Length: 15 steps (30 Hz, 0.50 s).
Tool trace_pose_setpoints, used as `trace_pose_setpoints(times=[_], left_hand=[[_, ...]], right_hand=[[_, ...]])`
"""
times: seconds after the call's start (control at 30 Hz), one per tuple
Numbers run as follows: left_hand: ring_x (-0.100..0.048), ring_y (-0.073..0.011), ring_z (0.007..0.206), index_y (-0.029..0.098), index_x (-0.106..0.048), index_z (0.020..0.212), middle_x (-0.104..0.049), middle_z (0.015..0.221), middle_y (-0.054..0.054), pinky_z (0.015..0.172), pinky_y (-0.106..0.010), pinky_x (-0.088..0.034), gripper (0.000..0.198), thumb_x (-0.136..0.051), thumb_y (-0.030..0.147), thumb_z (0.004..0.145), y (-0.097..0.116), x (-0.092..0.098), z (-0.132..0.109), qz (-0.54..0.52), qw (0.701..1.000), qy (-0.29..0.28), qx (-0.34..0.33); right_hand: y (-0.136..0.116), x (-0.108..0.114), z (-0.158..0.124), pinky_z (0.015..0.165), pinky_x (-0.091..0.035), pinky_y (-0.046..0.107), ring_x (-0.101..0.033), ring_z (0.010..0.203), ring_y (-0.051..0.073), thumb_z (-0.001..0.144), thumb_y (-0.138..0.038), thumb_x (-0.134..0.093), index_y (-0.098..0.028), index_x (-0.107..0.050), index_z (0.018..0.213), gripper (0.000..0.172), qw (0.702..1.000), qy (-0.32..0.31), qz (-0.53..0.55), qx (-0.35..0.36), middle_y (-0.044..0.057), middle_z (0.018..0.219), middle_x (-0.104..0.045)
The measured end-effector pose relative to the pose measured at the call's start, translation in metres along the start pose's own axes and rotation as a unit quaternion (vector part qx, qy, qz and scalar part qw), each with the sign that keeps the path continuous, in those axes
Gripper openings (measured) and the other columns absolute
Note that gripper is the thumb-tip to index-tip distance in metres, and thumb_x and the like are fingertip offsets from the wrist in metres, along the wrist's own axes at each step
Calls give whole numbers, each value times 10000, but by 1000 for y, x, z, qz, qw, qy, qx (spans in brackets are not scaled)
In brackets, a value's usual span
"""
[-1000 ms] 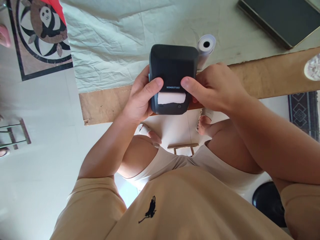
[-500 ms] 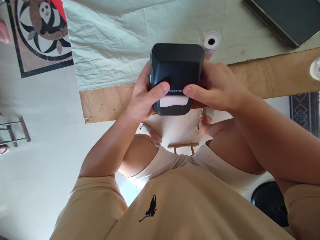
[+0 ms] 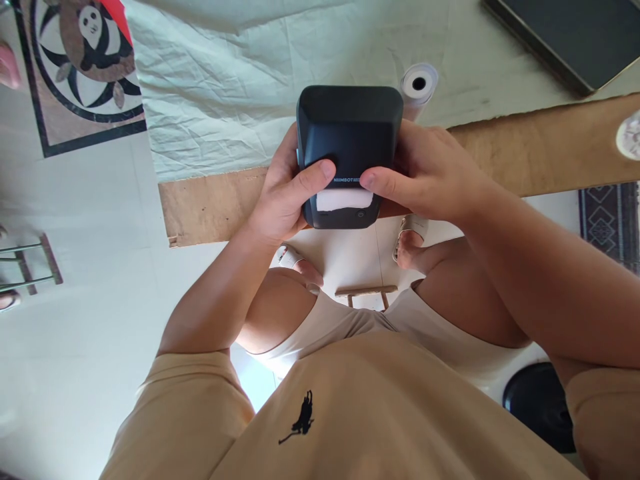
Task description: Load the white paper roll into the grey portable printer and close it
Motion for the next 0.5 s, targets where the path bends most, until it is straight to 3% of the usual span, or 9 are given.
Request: trace_pose_setpoints(times=[0.13, 0.3, 0.5], left_hand=[[-666, -232, 820, 229, -533, 1204, -604, 923, -55, 691, -368, -532, 557, -689, 583, 803, 0, -1, 2, -34, 999, -25, -27], [-671, -203, 883, 171, -471, 1309, -594, 1010, -64, 780, -370, -527, 565, -593, 538, 896, 2, -3, -2, -10, 1000, -20, -9], [-684, -211, 844, 210, -519, 1243, -618, 982, -55, 662, -307, -515, 535, -656, 547, 850, 3, -5, 0, -33, 999, -28, -24]], right_hand=[[0, -1, 0, 663, -424, 331, -539, 674, 157, 803, -750, -526, -205, -539, 922, 558, 1000, -10, -9, -10, 23, 763, -601], [0, -2, 2, 689, -435, 356, -541, 688, 177, 806, -701, -561, -217, -508, 916, 499, 999, -21, -20, -21, 26, 747, -567], [1, -3, 2, 677, -456, 364, -540, 674, 176, 822, -737, -497, -220, -498, 902, 523, 999, -27, -35, -18, 21, 752, -569]])
Point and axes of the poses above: each hand's wrist, its own z-axis towards the middle knuckle, its own x-axis out of the back of the hand, y = z × x, the point moved 7 cm from there along z, towards the middle knuckle
